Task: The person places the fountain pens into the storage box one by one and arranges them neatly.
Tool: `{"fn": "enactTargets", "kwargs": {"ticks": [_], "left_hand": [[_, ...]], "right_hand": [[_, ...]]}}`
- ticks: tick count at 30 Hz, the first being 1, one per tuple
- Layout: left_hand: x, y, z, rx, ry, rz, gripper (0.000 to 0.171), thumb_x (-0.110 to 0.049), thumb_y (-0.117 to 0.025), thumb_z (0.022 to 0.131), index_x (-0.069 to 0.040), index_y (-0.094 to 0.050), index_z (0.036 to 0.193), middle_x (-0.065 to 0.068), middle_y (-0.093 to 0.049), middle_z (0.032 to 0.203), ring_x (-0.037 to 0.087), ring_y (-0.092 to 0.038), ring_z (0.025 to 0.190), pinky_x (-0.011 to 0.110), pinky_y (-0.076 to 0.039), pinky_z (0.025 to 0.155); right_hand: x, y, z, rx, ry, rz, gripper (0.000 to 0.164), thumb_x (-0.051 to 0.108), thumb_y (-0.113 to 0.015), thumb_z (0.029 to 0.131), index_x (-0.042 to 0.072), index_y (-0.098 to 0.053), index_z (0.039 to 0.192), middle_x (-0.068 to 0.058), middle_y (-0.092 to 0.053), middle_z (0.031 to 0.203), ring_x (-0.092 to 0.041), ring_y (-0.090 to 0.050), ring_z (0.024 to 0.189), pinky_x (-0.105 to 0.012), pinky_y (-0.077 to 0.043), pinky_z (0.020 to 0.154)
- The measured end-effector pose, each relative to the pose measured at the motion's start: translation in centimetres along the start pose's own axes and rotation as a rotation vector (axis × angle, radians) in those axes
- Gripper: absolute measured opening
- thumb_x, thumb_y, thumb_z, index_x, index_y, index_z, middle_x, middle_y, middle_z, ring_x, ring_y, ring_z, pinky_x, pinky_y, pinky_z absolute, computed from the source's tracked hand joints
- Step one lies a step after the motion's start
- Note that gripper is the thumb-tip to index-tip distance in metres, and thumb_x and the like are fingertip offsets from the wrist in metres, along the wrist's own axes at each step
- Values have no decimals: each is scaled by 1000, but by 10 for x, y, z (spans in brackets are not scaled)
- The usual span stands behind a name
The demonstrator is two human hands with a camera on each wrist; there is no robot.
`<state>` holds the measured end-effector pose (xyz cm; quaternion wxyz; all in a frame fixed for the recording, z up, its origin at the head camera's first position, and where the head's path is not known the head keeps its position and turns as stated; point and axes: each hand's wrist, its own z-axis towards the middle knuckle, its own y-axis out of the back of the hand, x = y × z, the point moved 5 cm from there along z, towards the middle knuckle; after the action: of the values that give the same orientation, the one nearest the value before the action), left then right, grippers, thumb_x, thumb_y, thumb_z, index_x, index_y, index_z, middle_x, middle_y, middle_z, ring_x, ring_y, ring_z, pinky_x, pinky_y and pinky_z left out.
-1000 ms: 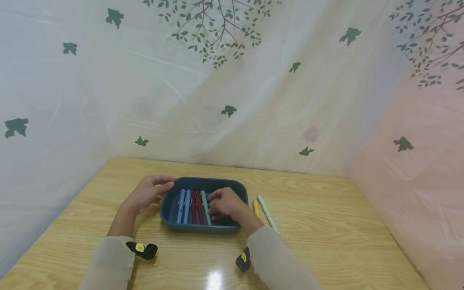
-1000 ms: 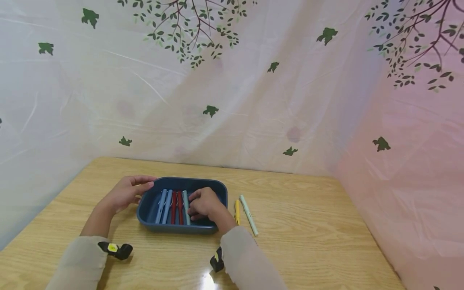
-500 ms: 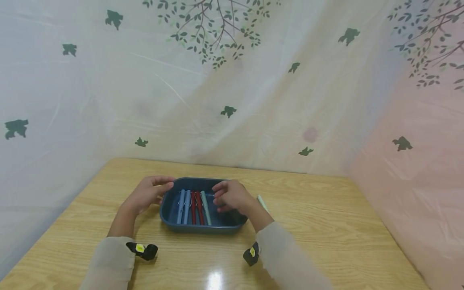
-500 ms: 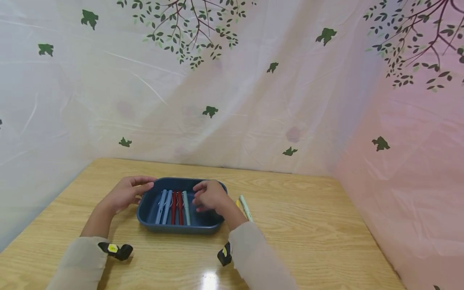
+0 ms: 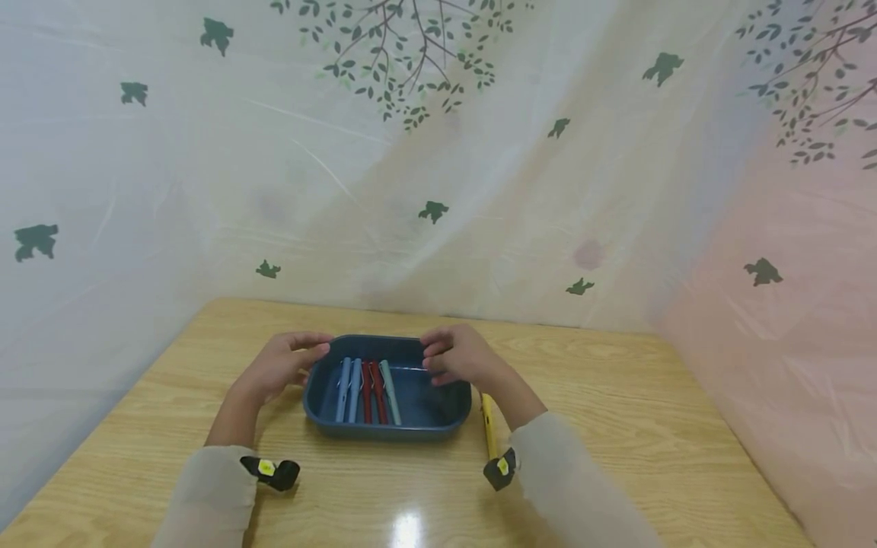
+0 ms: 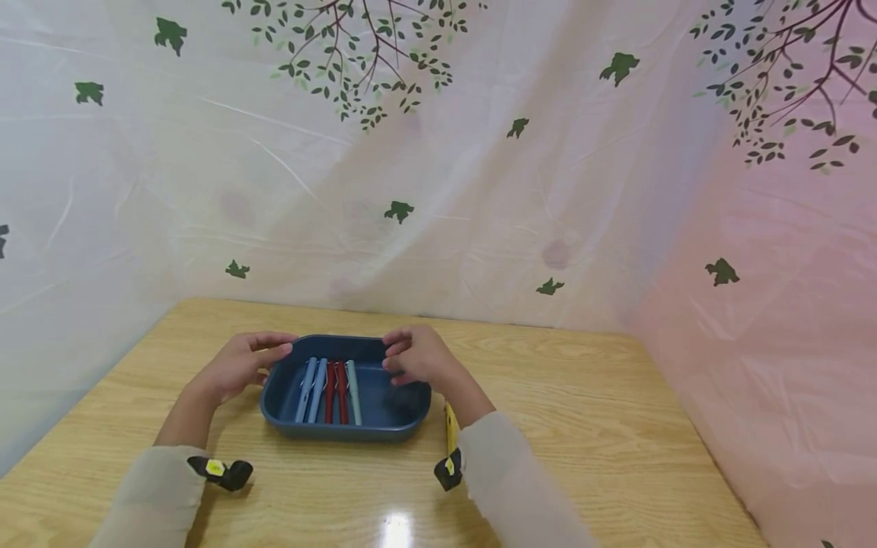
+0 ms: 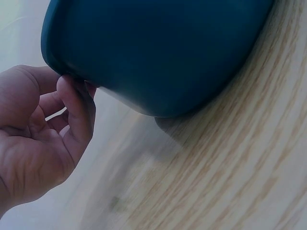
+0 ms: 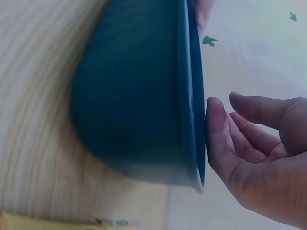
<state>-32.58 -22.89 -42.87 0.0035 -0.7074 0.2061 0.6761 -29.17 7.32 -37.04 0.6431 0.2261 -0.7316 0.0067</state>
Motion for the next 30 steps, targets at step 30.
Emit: {"fn": "enactTargets", "kwargs": {"ticks": [30], "left_hand": [[-2,0,-4,0,8,12,47,-29,-61,105,0,-57,141,22,-62,135,25,-65,108,38,-58,80]], "right_hand": [[-12,70,-37,-51,36,-198,39,-4,-64,95,-4,-59,134,-18,-65,111,-34,-68,95,-44,-61,76]]}}
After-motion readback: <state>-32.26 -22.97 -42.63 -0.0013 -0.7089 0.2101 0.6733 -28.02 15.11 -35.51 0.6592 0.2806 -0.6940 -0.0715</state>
